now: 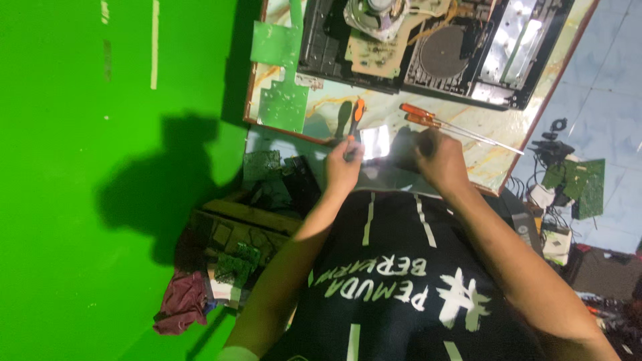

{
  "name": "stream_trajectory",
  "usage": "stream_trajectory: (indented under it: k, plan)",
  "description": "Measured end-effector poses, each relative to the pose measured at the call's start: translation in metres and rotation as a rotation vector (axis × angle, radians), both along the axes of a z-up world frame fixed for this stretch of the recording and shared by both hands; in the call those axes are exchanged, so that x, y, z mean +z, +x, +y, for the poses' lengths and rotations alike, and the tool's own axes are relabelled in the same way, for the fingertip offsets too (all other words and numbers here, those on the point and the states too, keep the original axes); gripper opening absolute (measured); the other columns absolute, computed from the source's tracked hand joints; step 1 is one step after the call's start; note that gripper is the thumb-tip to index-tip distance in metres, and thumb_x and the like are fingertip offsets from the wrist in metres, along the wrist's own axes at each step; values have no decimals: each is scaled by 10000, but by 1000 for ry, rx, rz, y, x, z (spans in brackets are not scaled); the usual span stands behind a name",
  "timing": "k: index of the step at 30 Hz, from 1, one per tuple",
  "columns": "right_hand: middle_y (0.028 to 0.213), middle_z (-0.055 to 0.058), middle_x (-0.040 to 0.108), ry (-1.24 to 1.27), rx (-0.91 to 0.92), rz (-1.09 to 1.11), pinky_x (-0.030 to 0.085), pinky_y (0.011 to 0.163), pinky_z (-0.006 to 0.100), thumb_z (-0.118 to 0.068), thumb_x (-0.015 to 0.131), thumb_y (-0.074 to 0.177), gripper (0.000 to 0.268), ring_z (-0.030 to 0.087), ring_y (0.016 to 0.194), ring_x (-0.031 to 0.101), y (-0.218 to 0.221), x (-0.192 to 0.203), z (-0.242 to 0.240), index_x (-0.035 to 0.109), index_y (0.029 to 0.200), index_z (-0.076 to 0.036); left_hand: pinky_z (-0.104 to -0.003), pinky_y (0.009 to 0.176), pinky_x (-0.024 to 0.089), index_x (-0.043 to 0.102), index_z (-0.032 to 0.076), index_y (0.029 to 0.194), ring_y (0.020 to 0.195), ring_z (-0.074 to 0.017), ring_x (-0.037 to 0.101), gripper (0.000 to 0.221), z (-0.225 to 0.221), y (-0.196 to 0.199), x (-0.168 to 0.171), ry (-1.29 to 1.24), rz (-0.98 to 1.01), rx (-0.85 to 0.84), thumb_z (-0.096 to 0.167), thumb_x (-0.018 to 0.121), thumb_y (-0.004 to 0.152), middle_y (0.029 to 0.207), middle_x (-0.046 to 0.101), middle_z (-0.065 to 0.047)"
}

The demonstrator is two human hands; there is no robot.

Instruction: The person removes components from an electronic keyboard using a screwdriver, wipes a piece of cardboard with a sponge, and handles small circuit boards on a workbench.

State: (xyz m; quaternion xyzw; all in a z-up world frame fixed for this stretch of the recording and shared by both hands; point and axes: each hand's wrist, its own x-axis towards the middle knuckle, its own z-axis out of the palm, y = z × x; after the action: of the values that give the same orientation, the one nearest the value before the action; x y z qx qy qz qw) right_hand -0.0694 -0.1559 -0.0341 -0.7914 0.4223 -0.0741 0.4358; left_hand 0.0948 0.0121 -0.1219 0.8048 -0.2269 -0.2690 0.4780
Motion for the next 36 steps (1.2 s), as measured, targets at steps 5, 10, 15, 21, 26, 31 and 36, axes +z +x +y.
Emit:
stream_trajectory:
  k: [5,10,15,21,26,31,36]
  plan:
    - [986,301,695,-84,31,12,550,800,473,2,729,769,354,460,924,684,5,-7,0,666,1112,61,-336,816,551,724,29,952,877,-226,743,176,-4,0,3,50,-56,-7,189,766,894,897,767,-112]
    - [1013,287,708,-65,66,-11,555,822,472,12,716,767,311,450,945,694,7,-12,4,662,1071,53,-349,819,551,717,25,944,889,-266,752,170,-5,1,10,101,-21,-20,186,750,898,899,765,-129]
    - [991,269,723,-8,104,39,565,813,447,-53,732,778,345,415,911,713,12,-10,8,686,1109,32,-362,874,553,707,8,981,958,-276,754,170,-6,0,13,32,-46,-52,168,723,927,944,771,-148]
    - [958,153,757,315,124,7,540,776,383,-244,750,1001,263,251,840,706,22,-15,17,733,1122,-10,-303,744,516,705,8,1084,854,-142,673,213,0,1,33,-11,105,-90,181,705,957,947,752,-76]
    - [849,125,626,738,-102,-5,394,650,370,-176,699,1029,235,181,710,504,20,-16,17,769,1188,-18,-242,651,461,706,9,1084,751,-73,590,268,0,3,50,-33,215,-71,264,672,1007,869,706,-29]
    - [1030,68,732,772,-78,-305,585,789,264,-63,514,1008,322,131,855,704,16,-8,15,699,1272,-52,-203,649,409,745,61,1098,727,-38,520,411,5,7,61,-144,324,-57,357,462,1130,805,608,43]
    - [1053,34,708,767,-96,-345,584,769,258,-1,434,987,381,119,866,704,13,-3,16,697,1259,-48,-217,532,318,711,50,1111,593,-40,412,392,8,9,59,-98,454,-8,339,445,1115,668,492,46]
